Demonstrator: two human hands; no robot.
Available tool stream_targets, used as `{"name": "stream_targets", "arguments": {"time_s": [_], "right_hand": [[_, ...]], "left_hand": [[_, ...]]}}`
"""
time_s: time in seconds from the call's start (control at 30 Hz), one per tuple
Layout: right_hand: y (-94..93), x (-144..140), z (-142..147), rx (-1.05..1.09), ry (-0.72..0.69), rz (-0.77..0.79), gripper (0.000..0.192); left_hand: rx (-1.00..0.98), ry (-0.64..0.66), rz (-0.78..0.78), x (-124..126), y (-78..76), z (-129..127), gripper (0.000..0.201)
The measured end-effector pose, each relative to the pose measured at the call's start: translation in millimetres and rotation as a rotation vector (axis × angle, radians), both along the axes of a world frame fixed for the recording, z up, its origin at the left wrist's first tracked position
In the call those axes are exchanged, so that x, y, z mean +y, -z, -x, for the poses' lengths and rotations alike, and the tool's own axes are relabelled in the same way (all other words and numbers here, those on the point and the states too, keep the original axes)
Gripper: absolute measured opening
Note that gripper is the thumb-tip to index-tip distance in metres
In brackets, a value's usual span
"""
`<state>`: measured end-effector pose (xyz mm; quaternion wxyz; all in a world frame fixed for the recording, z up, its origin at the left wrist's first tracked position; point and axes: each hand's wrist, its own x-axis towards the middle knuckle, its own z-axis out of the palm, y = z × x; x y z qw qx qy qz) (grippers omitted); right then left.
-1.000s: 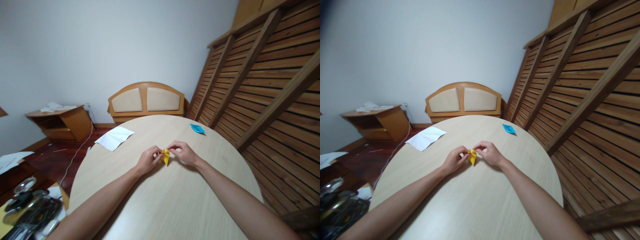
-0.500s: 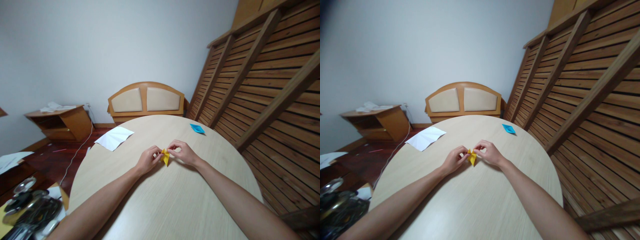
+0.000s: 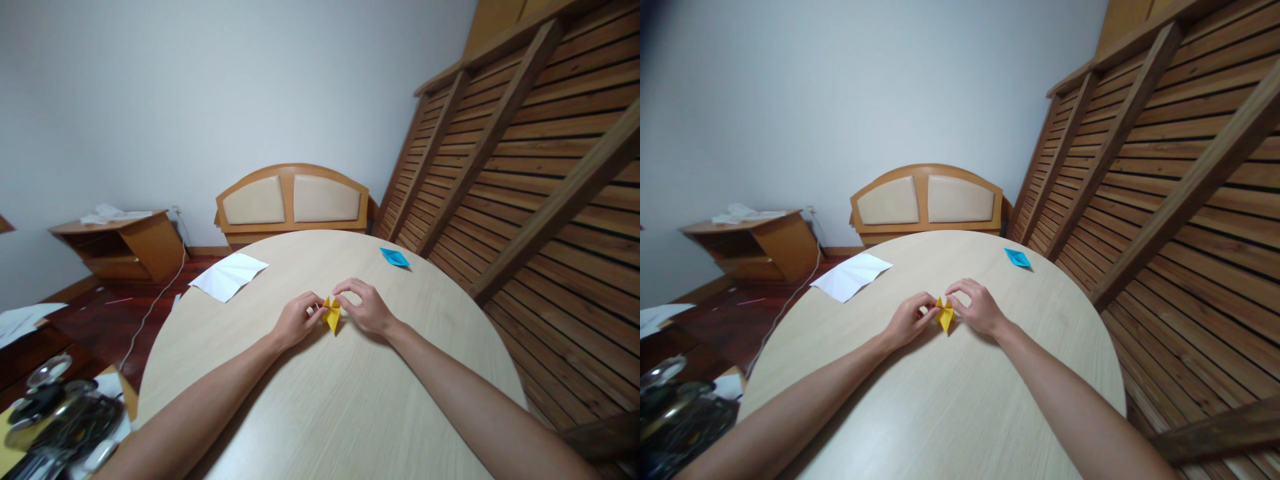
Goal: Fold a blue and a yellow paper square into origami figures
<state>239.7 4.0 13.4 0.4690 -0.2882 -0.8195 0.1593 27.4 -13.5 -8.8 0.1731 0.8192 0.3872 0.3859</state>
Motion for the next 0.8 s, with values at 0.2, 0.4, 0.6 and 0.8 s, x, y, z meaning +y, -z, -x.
{"name": "stream_targets", "arguments": {"time_s": [0.2,0.4,0.6,0.8], "right_hand": [[-1.6,-5.8,11.0,-0.033,-0.022,-0.085,0.008],[-1.3,-6.7,11.0,-0.010,0.000,-0.094,0.007],[-0.4,-4.8,10.5,-0.021,-0.044,-0.126,0.007],[-3.0,-5.8,8.0,-0.110,-0.074,-0.167,0.012]], "left_hand": [[-0.004,-0.006,0.005,2.2,0.5,0.5,0.018],[-0.011,-0.005,0.001,1.8,0.6,0.0,0.020],[-0.016,-0.008,-0.002,2.4,1.3,0.4,0.021],[-0.008,-0.021,0.011,1.3,0.6,-0.2,0.024]]}}
